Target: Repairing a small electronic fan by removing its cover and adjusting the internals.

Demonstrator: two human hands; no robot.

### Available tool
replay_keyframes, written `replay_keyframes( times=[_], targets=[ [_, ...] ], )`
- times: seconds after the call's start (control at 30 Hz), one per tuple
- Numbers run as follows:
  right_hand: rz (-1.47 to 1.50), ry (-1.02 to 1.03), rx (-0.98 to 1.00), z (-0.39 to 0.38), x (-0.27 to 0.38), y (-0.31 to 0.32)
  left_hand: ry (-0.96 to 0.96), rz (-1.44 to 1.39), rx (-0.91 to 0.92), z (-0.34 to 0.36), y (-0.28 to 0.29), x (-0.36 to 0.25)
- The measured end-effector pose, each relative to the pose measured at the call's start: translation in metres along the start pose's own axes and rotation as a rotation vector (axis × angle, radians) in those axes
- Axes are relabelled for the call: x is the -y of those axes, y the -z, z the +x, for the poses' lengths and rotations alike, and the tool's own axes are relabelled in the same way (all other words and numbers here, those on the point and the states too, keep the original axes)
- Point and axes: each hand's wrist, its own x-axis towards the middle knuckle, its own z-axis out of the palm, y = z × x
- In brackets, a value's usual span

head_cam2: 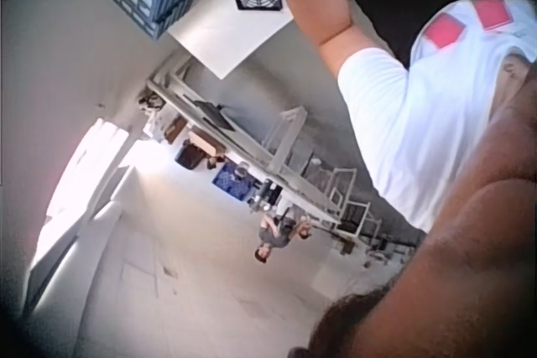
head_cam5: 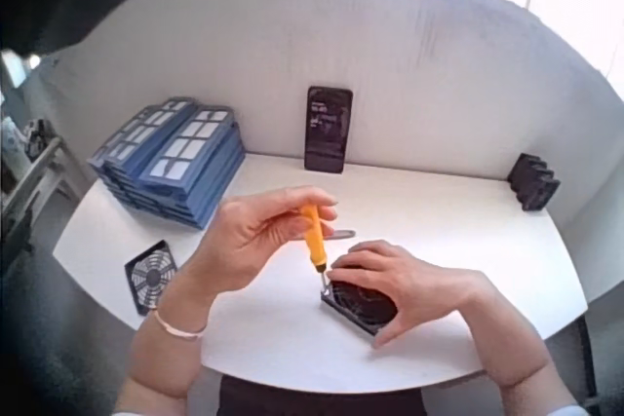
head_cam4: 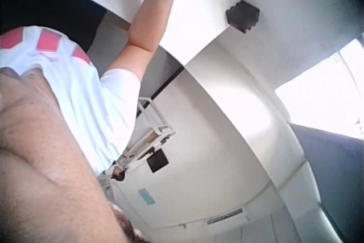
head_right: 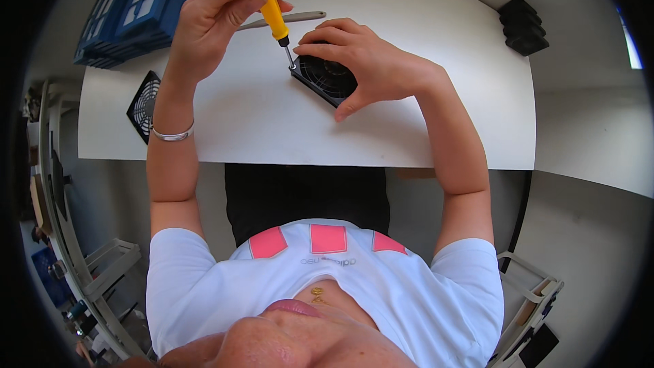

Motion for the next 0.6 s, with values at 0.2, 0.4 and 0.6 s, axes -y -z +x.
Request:
replay_keyframes(
  times=[0.2,0.4,0.6],
  targets=[
    [0.015,-0.048,-0.01,0.005,0.008,-0.012,0.043,-0.003,-0.129,0.005,-0.007,-0.018],
    [-0.067,-0.092,-0.234,0.014,0.025,-0.038,-0.062,0.286,-0.171,0.004,-0.006,-0.025],
    [-0.167,-0.129,-0.266,0.018,0.033,-0.043,0.029,0.317,-0.287,0.006,-0.009,-0.026]
  ],
)
